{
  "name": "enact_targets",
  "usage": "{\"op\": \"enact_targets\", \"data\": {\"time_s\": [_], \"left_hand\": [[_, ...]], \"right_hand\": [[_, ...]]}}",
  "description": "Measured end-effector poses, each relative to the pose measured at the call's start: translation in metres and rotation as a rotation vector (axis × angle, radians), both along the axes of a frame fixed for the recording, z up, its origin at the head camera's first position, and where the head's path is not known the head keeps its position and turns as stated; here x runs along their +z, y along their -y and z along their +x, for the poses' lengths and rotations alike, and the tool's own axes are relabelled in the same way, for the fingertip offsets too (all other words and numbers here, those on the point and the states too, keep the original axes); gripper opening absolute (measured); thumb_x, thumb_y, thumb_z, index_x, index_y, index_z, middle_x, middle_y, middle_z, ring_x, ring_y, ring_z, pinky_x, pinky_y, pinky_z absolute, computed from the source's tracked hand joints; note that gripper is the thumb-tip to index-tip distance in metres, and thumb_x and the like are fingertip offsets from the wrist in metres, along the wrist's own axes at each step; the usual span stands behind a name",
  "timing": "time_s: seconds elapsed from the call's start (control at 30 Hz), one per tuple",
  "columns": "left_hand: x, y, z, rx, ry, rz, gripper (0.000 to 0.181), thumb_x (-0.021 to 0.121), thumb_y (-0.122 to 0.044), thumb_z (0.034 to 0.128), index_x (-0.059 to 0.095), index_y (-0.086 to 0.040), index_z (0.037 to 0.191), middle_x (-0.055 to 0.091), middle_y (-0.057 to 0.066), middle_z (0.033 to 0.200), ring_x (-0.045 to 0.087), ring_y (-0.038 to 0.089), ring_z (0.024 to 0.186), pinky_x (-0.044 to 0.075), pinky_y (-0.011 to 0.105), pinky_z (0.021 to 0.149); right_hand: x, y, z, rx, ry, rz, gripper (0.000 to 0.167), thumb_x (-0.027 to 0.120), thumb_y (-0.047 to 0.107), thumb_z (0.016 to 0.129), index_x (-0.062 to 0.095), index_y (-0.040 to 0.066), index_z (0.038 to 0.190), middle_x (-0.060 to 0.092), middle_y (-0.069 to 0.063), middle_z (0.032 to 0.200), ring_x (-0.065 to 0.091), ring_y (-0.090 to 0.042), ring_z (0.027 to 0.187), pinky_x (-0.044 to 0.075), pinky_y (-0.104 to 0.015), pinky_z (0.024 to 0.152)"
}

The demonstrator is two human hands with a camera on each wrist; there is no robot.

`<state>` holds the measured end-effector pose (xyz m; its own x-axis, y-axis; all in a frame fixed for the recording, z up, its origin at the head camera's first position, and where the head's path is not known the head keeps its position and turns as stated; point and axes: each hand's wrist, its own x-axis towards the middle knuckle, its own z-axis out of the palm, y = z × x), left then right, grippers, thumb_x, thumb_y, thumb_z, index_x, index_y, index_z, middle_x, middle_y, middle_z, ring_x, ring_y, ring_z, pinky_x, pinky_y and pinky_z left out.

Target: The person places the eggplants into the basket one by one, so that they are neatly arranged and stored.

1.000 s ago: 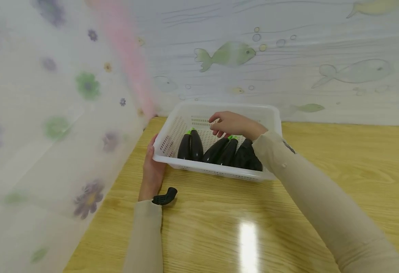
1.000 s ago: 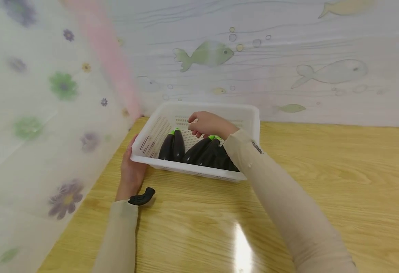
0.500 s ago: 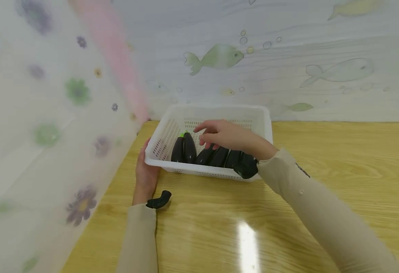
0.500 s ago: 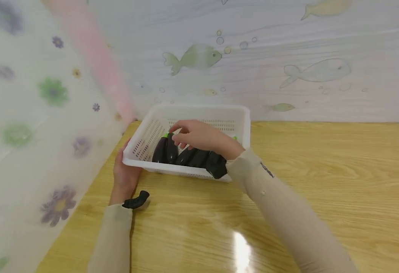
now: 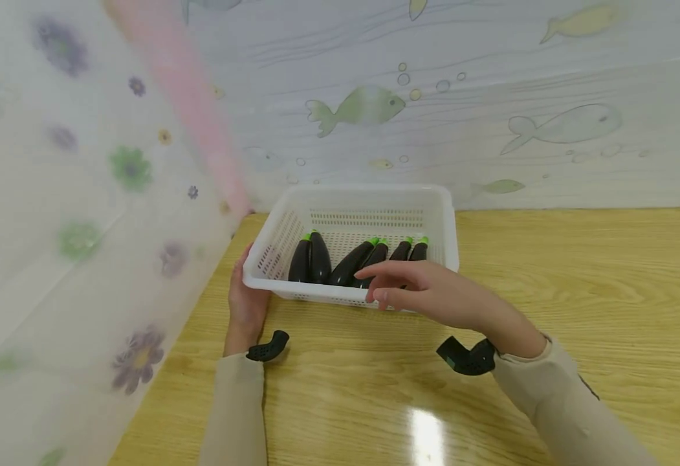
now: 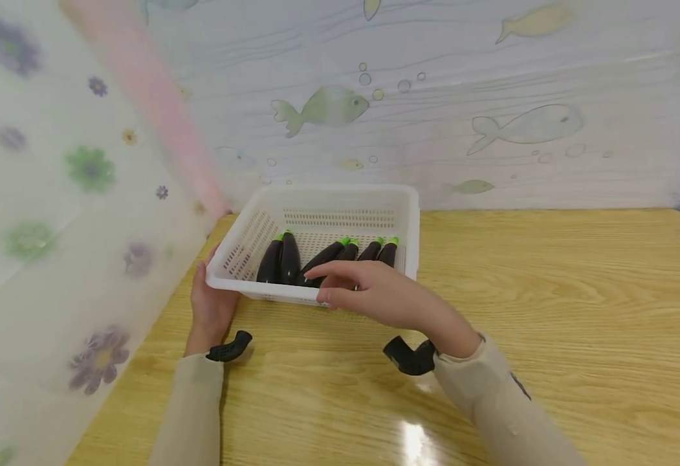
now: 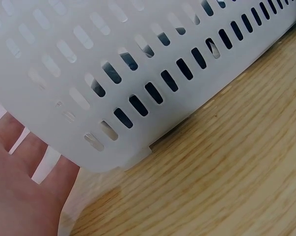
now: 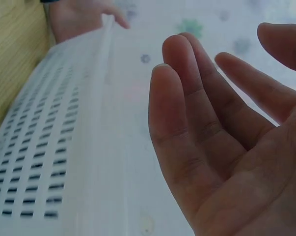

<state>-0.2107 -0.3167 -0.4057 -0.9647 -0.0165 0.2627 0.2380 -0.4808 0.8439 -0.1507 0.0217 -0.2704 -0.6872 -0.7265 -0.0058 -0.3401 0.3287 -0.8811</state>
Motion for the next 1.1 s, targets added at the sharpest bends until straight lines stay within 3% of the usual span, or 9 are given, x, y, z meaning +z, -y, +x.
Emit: {"op": "enact_targets", "data": {"time_s": [0.33, 0.47, 0.63, 0.9, 1.1], "left_hand": [[0.001, 0.008, -0.006, -0.008, 0.014, -0.01, 0.057, 0.035, -0.045, 0.0927, 0.026, -0.015, 0.14, 0.029, 0.008, 0.14, 0.024, 0.024, 0.128, 0.022, 0.041, 0.1], [0.001, 0.01, -0.006, -0.023, 0.008, -0.005, 0.055, 0.033, -0.041, 0.0939, 0.024, -0.015, 0.141, 0.027, 0.008, 0.142, 0.022, 0.025, 0.129, 0.02, 0.041, 0.1], [0.0, 0.014, -0.007, -0.053, 0.013, 0.039, 0.054, 0.035, -0.034, 0.0932, 0.02, -0.014, 0.142, 0.025, 0.008, 0.142, 0.021, 0.024, 0.129, 0.019, 0.04, 0.1], [-0.002, 0.03, 0.002, -0.032, 0.02, 0.038, 0.053, 0.035, -0.024, 0.0892, 0.023, -0.019, 0.14, 0.023, 0.007, 0.143, 0.024, 0.025, 0.126, 0.021, 0.042, 0.097], [-0.009, 0.04, 0.013, -0.042, 0.026, 0.153, 0.053, 0.035, -0.012, 0.0889, 0.024, -0.019, 0.14, 0.025, 0.006, 0.142, 0.027, 0.022, 0.125, 0.022, 0.037, 0.097]], "right_hand": [[-0.007, -0.025, 0.012, -0.098, -0.016, -0.042, 0.032, 0.047, 0.031, 0.092, 0.046, 0.03, 0.124, 0.059, 0.006, 0.102, 0.056, -0.01, 0.089, 0.044, -0.033, 0.08], [-0.008, -0.034, 0.009, -0.167, -0.021, -0.026, 0.031, 0.046, 0.033, 0.092, 0.046, 0.031, 0.123, 0.06, 0.002, 0.102, 0.057, -0.013, 0.087, 0.043, -0.037, 0.081], [-0.013, -0.044, -0.001, -0.259, -0.094, 0.035, 0.033, 0.047, 0.038, 0.091, 0.046, 0.032, 0.124, 0.059, 0.006, 0.103, 0.057, -0.013, 0.091, 0.042, -0.037, 0.08], [-0.021, -0.055, -0.015, -0.363, -0.134, 0.065, 0.037, 0.046, 0.04, 0.091, 0.045, 0.029, 0.126, 0.059, 0.006, 0.106, 0.056, -0.01, 0.09, 0.043, -0.035, 0.079], [-0.031, -0.068, -0.011, -0.436, -0.204, 0.121, 0.041, 0.045, 0.042, 0.091, 0.045, 0.026, 0.128, 0.057, 0.006, 0.111, 0.053, -0.011, 0.098, 0.042, -0.037, 0.081]]}}
